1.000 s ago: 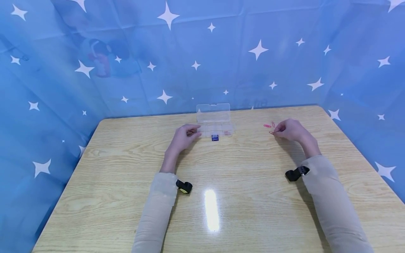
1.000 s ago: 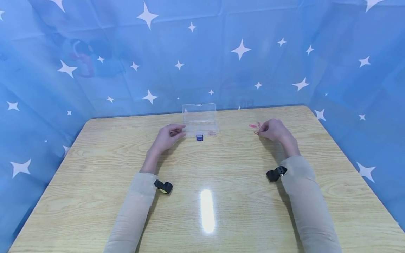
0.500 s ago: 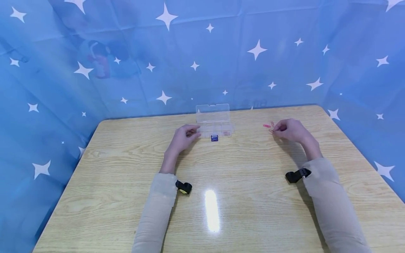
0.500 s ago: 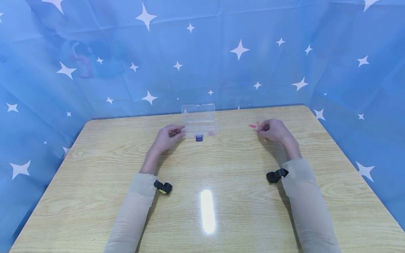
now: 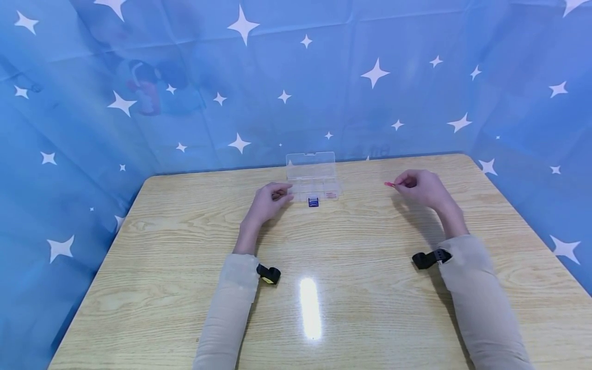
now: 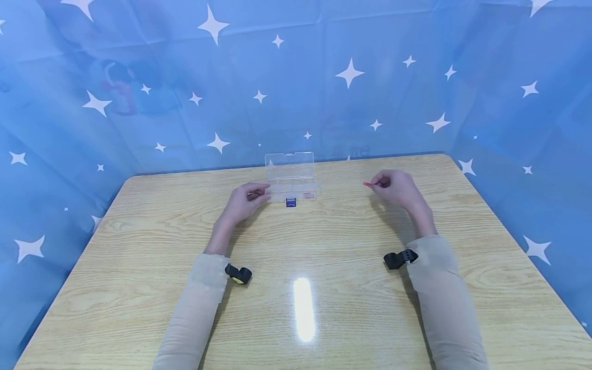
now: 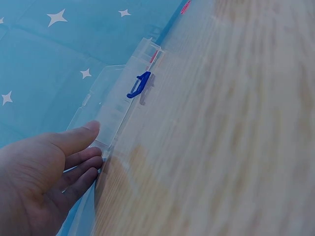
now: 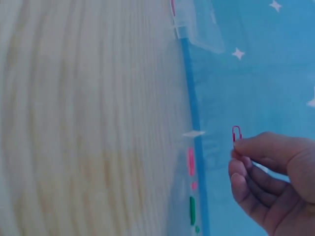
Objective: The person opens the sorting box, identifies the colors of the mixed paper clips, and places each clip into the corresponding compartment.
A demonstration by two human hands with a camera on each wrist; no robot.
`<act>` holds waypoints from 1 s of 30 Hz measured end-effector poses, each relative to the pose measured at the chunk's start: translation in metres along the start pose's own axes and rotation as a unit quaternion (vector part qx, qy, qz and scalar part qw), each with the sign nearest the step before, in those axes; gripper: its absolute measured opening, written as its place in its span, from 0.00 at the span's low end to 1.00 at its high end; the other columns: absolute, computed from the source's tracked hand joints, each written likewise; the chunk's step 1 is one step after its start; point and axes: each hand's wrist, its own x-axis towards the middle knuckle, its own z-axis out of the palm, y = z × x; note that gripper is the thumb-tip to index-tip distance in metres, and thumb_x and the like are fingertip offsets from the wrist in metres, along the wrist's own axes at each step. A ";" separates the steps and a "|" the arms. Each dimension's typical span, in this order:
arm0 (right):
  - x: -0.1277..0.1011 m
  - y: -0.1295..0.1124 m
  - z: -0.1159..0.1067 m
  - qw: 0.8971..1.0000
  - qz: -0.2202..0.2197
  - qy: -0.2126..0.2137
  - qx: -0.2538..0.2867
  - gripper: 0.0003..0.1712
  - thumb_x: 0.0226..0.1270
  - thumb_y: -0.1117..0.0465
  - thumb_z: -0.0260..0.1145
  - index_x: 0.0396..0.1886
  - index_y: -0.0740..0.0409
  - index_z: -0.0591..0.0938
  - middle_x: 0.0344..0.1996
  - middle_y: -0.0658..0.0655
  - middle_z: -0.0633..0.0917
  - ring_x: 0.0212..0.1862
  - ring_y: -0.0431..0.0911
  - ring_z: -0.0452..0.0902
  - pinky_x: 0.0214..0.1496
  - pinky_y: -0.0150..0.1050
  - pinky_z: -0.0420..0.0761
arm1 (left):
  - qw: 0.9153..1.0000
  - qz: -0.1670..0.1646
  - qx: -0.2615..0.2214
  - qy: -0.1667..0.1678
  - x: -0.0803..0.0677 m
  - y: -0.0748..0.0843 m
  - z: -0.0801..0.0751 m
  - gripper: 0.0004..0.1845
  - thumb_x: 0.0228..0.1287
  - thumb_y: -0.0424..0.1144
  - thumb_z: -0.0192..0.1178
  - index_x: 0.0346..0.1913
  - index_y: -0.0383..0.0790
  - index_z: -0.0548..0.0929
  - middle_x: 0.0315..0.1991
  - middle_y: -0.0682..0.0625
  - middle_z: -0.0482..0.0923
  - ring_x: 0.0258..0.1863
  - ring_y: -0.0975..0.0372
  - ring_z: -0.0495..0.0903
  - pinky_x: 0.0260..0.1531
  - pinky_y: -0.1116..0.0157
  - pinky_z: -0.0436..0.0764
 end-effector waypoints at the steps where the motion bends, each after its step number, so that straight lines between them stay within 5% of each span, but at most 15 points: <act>1: 0.001 -0.002 0.001 1.000 -0.005 0.004 0.001 0.10 0.71 0.61 0.67 0.43 0.65 0.86 0.35 0.60 0.87 0.35 0.44 0.79 0.34 0.31 0.77 | 1.000 0.000 -0.001 0.000 0.000 0.000 0.000 0.21 0.71 0.41 0.65 0.64 0.39 0.81 0.54 0.43 0.81 0.56 0.54 0.80 0.59 0.60 0.80; 18: 0.016 -0.034 0.017 0.998 -0.046 0.017 0.035 0.08 0.70 0.65 0.66 0.43 0.66 0.86 0.36 0.62 0.87 0.37 0.50 0.81 0.35 0.27 0.79 | 1.000 0.000 -0.013 0.002 0.000 0.000 0.001 0.21 0.71 0.38 0.65 0.64 0.37 0.81 0.54 0.42 0.81 0.56 0.53 0.80 0.59 0.60 0.80; 30: 0.028 -0.056 0.035 0.997 -0.060 0.000 0.046 0.08 0.72 0.66 0.64 0.44 0.65 0.86 0.38 0.62 0.87 0.40 0.53 0.82 0.40 0.36 0.81 | 1.000 -0.001 -0.015 0.001 0.000 0.000 0.000 0.21 0.71 0.38 0.65 0.64 0.38 0.81 0.54 0.42 0.81 0.56 0.53 0.80 0.59 0.60 0.80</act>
